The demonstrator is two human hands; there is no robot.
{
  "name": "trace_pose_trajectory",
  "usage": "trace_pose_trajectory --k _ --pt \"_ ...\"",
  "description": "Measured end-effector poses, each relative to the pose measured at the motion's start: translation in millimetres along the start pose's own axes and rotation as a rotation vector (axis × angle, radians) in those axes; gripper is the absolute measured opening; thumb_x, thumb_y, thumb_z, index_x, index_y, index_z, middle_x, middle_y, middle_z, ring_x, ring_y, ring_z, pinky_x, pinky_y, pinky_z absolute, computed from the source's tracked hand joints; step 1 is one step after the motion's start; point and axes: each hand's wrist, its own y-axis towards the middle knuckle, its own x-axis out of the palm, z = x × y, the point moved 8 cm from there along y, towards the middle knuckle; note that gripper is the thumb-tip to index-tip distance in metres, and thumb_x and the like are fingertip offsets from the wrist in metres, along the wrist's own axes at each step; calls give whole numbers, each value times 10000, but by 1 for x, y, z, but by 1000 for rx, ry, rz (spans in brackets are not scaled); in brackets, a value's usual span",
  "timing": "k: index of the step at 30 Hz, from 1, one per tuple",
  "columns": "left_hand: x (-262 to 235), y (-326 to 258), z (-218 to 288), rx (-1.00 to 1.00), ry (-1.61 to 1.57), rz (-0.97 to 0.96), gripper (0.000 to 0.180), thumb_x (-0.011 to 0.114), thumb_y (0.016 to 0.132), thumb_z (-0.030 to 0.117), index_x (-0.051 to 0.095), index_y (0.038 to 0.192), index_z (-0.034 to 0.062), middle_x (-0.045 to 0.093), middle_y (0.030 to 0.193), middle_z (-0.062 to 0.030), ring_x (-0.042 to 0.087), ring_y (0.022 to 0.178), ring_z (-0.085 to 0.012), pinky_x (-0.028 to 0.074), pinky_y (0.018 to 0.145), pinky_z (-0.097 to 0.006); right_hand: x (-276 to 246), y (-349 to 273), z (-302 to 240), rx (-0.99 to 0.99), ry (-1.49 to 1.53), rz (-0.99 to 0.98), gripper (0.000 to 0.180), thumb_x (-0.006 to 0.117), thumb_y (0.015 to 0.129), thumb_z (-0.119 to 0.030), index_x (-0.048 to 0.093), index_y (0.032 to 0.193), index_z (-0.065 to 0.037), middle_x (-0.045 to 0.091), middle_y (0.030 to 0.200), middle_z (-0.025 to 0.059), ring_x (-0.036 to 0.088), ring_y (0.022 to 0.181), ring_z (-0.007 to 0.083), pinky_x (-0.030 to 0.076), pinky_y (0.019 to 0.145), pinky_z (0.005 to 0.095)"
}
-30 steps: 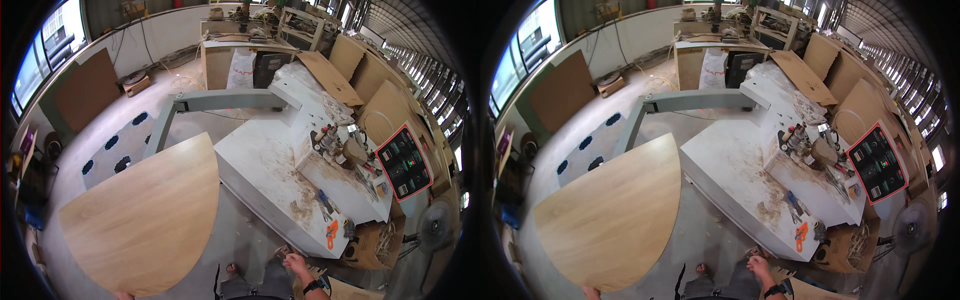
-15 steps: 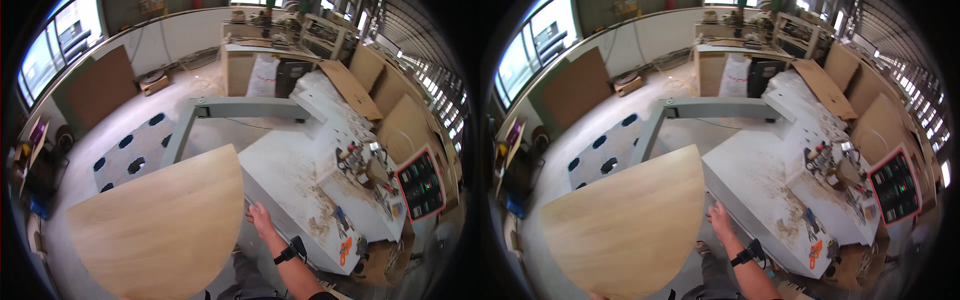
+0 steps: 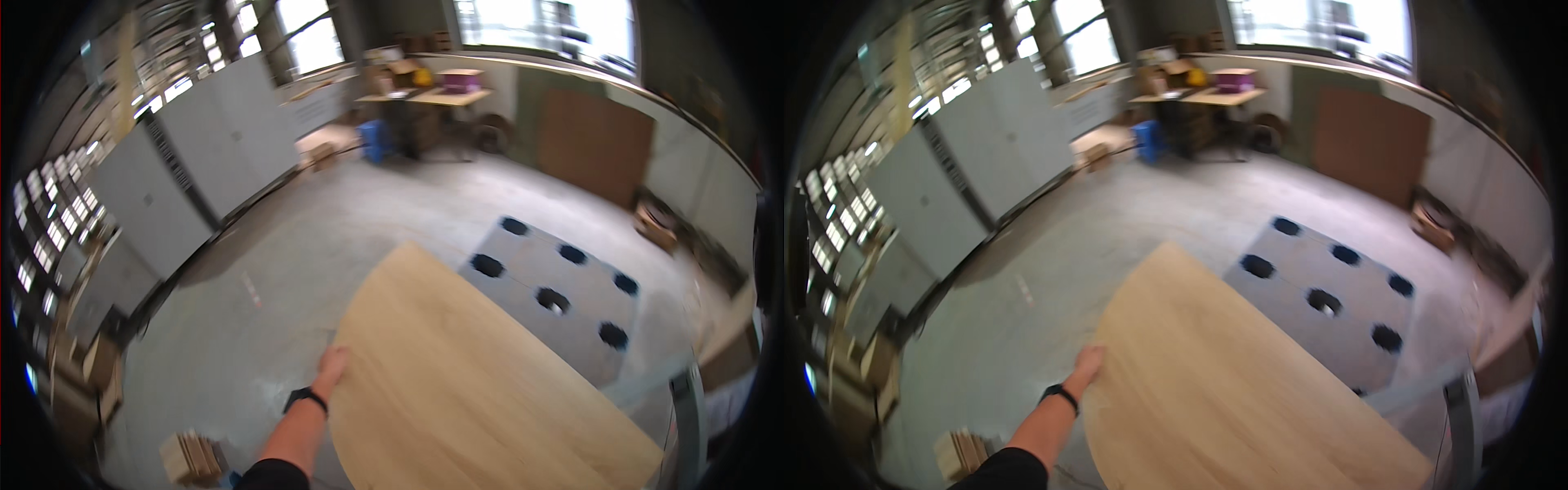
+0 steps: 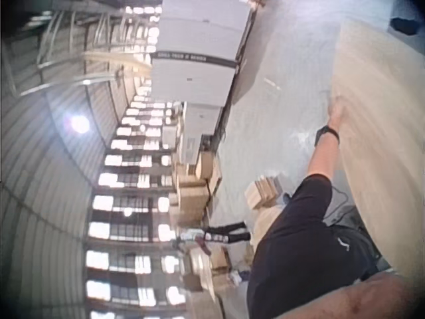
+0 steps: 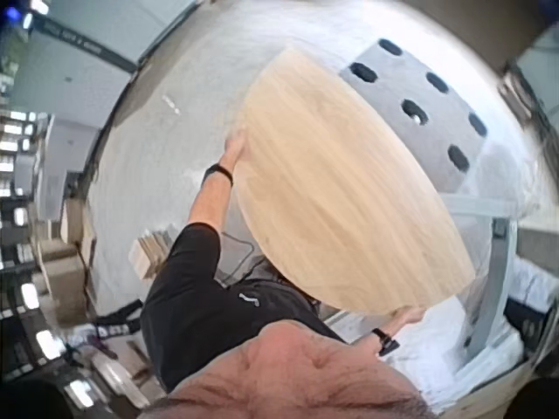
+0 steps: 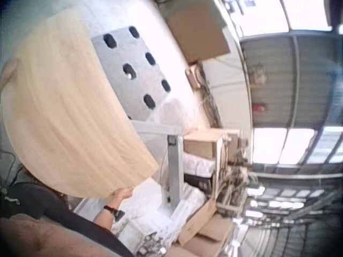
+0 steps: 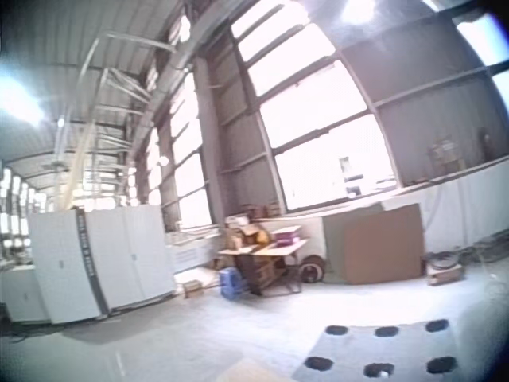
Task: The worker uses an edge trimmer and a heat gun to finish the edges of semi-circular wooden panels in a manufacturing facility.
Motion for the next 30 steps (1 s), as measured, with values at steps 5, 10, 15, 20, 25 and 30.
trace_pose_trajectory --k 5,10,15,20,25,30 --pt "-38 25 -48 -252 -206 23 646 317 980 494 656 1124 -38 641 1170 -266 584 1158 -418 455 974 -498 177 -55 -9 27 -72 -355 255 535 944 -233 623 998 0 665 969 127 623 889 249 517 774 400" --pt "-43 23 -63 -405 -276 -27 649 304 987 502 659 1140 -19 643 1192 -240 595 1150 -399 458 967 -495 323 -164 -13 -23 -125 -592 257 538 943 -235 624 1004 -1 664 963 123 621 879 245 516 766 398" --pt "-150 70 -207 -477 -540 71 595 331 972 489 666 1109 17 664 1138 -224 612 1093 -404 469 925 -494 470 -386 35 24 -167 -936 260 542 941 -238 624 1010 -1 663 957 120 619 870 240 515 758 395" --pt "-358 139 -280 -312 -632 281 535 377 972 491 624 1035 21 661 1024 -239 611 995 -429 469 863 -501 555 -625 75 41 -250 -1169 264 545 940 -240 624 1016 -1 662 951 117 617 861 236 514 751 393" --pt "-596 125 -391 -318 -674 622 479 390 993 463 548 1011 12 654 953 -232 609 936 -433 465 814 -505 613 -880 131 96 -330 -1455 267 549 938 -243 625 1022 -1 661 945 114 615 851 232 513 743 391" --pt "-770 87 -522 -331 -709 1157 407 416 1017 382 587 1084 18 642 918 -204 600 879 -387 464 792 -427 639 -1133 202 146 -403 -1723 271 552 937 -245 625 1028 -1 660 940 110 613 842 228 512 735 389"
